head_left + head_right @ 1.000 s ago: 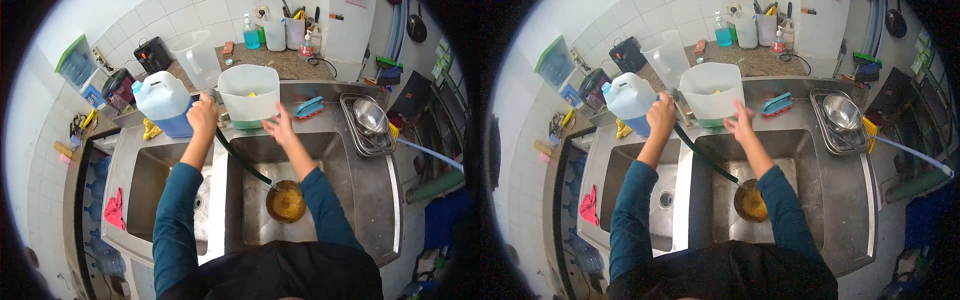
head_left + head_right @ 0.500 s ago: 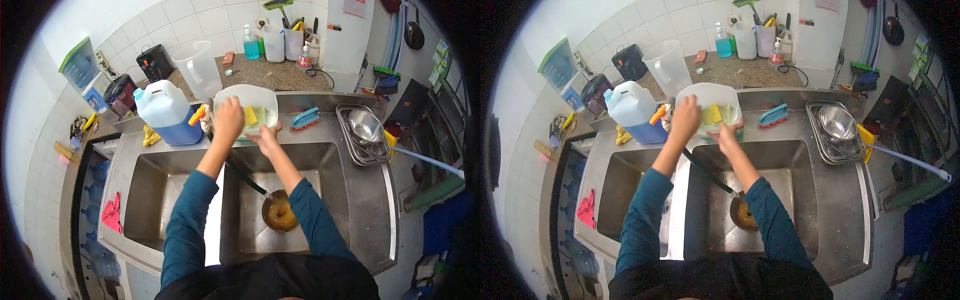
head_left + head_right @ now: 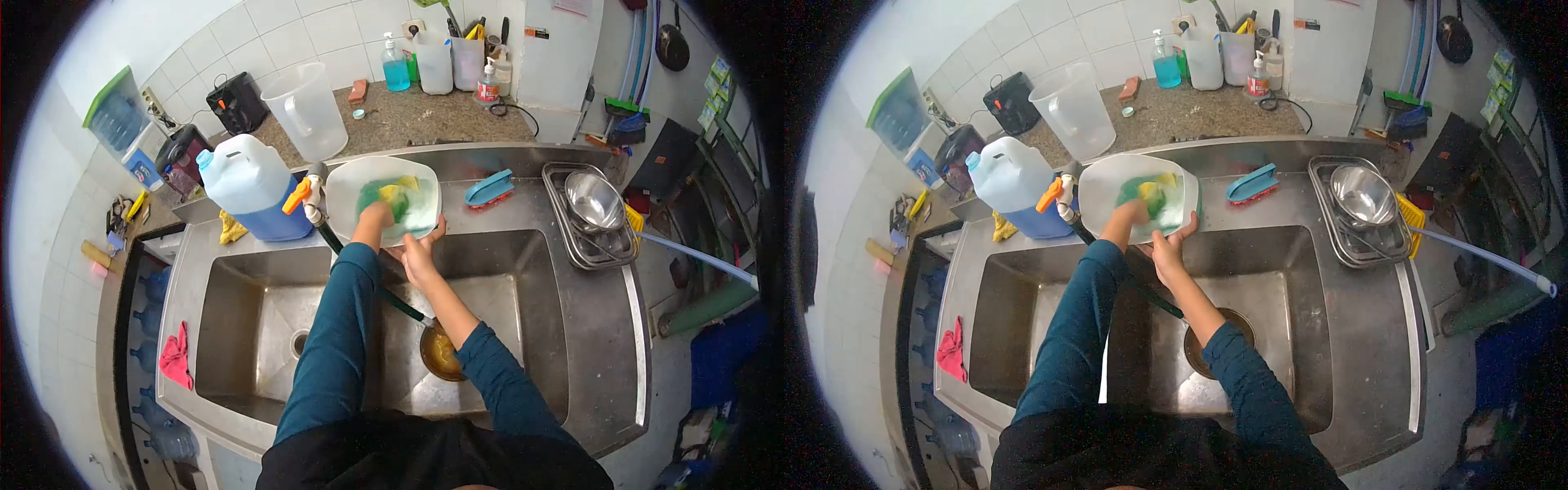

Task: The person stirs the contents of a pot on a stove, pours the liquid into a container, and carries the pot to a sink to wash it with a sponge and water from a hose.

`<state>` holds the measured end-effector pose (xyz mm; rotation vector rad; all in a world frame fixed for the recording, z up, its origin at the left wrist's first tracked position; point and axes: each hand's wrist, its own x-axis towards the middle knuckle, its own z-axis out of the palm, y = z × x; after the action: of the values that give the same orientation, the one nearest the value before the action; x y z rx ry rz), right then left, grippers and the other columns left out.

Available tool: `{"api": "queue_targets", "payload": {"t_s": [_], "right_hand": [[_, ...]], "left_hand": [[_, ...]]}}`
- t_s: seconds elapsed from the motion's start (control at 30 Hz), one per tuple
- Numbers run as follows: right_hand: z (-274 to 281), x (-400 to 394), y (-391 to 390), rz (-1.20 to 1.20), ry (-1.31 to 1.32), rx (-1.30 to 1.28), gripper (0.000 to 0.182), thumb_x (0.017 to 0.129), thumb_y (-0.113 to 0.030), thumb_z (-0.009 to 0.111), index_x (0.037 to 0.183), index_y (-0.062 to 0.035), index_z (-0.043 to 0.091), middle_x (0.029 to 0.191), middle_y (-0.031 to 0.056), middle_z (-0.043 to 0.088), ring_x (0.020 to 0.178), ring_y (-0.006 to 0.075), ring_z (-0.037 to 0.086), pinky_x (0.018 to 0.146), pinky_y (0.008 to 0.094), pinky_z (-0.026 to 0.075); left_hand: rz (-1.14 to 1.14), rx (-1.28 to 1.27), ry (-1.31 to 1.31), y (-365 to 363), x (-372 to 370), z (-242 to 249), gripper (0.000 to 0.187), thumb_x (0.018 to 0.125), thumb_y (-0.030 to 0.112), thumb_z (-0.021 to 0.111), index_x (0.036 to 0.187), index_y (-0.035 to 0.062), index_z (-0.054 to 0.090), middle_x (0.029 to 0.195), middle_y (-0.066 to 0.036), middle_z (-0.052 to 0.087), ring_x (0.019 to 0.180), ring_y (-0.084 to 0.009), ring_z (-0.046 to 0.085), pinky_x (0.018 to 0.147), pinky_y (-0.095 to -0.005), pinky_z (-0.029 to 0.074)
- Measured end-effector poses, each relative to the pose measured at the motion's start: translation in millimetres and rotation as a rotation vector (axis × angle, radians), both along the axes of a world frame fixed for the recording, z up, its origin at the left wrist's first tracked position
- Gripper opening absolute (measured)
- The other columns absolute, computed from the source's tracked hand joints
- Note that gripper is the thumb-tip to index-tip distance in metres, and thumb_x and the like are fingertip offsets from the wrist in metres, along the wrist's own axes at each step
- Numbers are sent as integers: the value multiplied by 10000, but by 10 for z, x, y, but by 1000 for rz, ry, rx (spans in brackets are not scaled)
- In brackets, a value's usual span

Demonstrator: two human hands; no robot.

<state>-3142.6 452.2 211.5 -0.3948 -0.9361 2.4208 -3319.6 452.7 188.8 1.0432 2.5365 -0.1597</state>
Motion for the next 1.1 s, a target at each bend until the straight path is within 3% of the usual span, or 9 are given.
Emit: {"api": "queue_targets", "payload": {"t_s": [0.17,0.33,0.47,0.53,0.57,0.7,0.87,0.93,1.1], "right_hand": [[-9,-14,-3,4,42,-22,746,761,18,339,1182,-327,-171,1241,54,184,1085,251,336,820,488,378],[111,-104,161,20,-62,-5,698,779,-31,366,1188,-259,-151,1189,94,256,1070,293,341,811,484,387],[289,-427,500,106,-266,-62,750,753,-264,497,1196,-232,-108,1184,109,270,981,337,406,738,498,407],[466,-593,622,112,-326,-164,782,745,-327,519,1210,-223,-101,1172,114,306,985,335,404,716,522,399],[627,-655,657,83,-373,-217,791,744,-343,526,1219,-217,-94,1169,117,322,996,334,397,712,536,392],[744,-796,751,98,-484,-235,873,741,-377,535,1212,-211,-180,1195,139,312,1011,298,397,711,555,370],[328,-167,622,50,-433,155,635,765,-386,496,1210,-141,115,1192,130,329,985,268,428,719,430,405],[-175,235,656,129,-317,163,487,766,-370,496,1127,-109,299,1123,130,400,954,252,450,720,342,418],[-1652,1247,465,9,-498,-471,274,772,-260,463,1002,-110,444,872,54,539,883,183,486,705,252,397]], "left_hand": [[96,189,76,-82,3,73,261,651,133,497,857,0,587,917,-198,551,878,-317,532,747,-362,428],[347,496,2,-162,149,789,307,654,199,485,828,-35,583,879,-243,542,852,-323,542,743,-375,425],[-117,349,341,-344,-40,1219,254,679,153,432,746,-43,580,762,-258,548,692,-335,566,602,-380,457],[374,1059,-245,-461,324,1495,274,737,236,405,793,-7,516,617,-63,488,481,-169,464,413,-286,358],[587,1226,-458,-470,461,1643,296,742,251,409,862,-8,491,702,-77,508,562,-170,488,461,-270,375],[581,1543,-884,-727,812,1853,305,743,308,485,929,68,454,795,-63,505,674,-151,480,575,-307,421],[268,1647,-1405,-1156,1457,1273,511,753,215,480,1172,3,279,1154,-175,369,1037,-381,400,779,-471,418],[237,1459,-1589,-1284,1814,839,522,673,95,493,1149,-4,302,1111,-184,413,942,-319,483,727,-409,460],[924,819,-1754,-1372,2698,-1016,438,711,35,428,1135,40,321,988,-142,500,715,-192,536,625,-309,463]]}}
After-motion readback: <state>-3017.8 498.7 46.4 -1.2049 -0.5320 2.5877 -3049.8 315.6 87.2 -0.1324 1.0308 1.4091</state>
